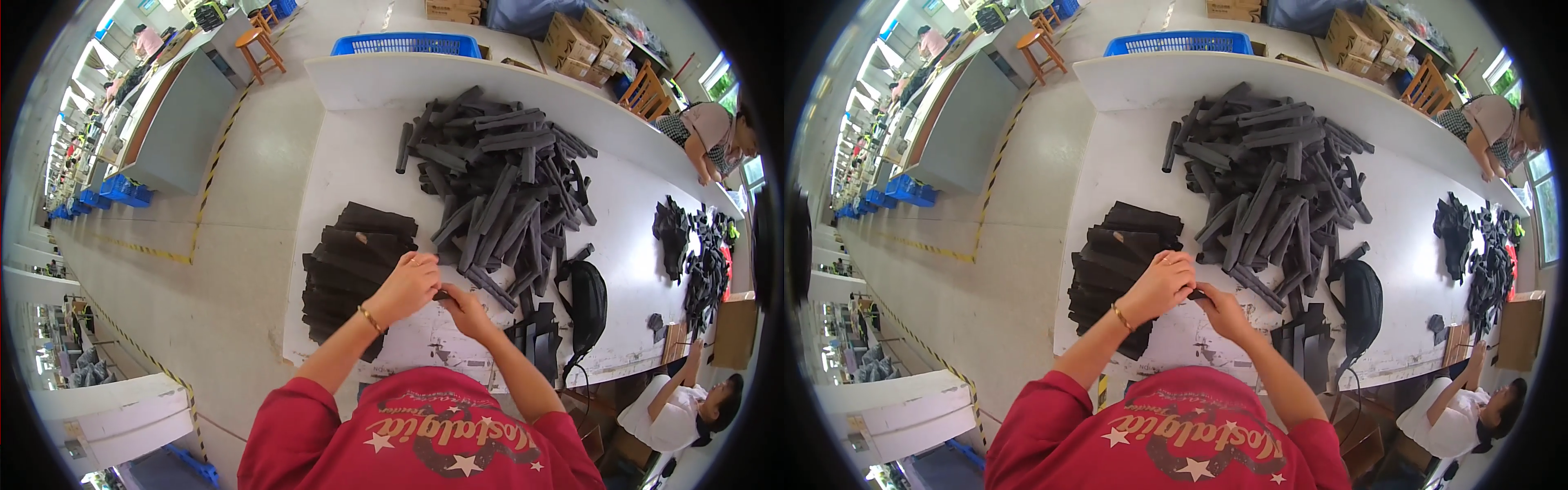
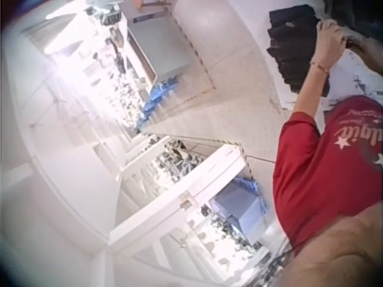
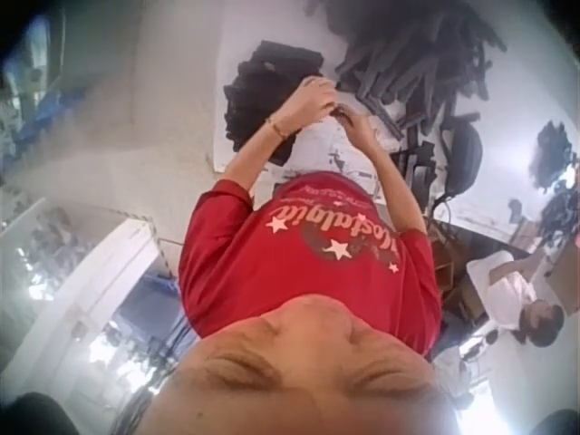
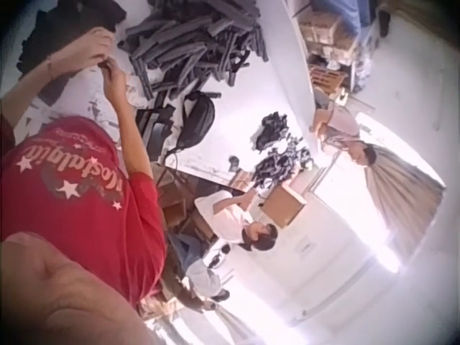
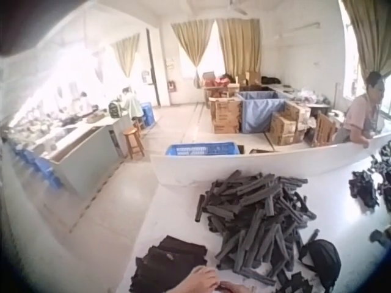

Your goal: Inserting wooden rods into cylindrical foam pieces and organizing them with black fabric sleeves.

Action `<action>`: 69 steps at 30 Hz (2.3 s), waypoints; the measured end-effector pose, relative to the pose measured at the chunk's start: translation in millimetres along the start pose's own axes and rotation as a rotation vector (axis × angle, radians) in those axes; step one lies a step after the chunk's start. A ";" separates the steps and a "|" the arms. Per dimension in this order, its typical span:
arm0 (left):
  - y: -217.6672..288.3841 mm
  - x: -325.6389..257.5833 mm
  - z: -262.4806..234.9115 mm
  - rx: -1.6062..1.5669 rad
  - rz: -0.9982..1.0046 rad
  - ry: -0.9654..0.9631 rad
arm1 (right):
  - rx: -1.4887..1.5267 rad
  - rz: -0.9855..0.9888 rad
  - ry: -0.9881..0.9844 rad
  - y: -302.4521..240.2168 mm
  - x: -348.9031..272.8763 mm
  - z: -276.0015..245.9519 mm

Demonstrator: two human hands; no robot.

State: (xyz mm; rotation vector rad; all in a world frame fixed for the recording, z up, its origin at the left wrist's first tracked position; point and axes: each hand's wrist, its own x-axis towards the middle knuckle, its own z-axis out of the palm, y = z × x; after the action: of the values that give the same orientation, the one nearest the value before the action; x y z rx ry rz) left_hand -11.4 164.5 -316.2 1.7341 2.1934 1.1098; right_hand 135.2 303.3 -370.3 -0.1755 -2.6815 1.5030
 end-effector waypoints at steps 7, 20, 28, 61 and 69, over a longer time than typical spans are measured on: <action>-2.7 -29.6 -2.8 -1.522 -0.686 0.755 | 0.719 0.433 -0.134 -29.6 -29.2 20.5; -7.7 -17.1 26.6 -1.536 -1.053 1.024 | 0.296 0.465 -0.047 -52.9 -83.9 36.2; -12.6 -1.6 23.9 -1.530 -0.959 0.983 | 0.316 0.646 -0.332 -49.0 -148.6 -24.4; -22.6 -38.4 197.9 -0.141 -0.375 -0.126 | 0.328 0.683 0.658 87.0 -105.1 28.2; -0.5 -36.6 166.5 -0.676 -0.496 -0.175 | 0.464 0.564 0.567 79.7 -80.3 29.4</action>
State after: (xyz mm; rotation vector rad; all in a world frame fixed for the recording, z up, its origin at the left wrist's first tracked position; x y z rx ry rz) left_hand 86.9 208.4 -448.4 0.9050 1.7057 1.2868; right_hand 217.1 309.3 -453.6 -1.1930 -1.8597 1.7976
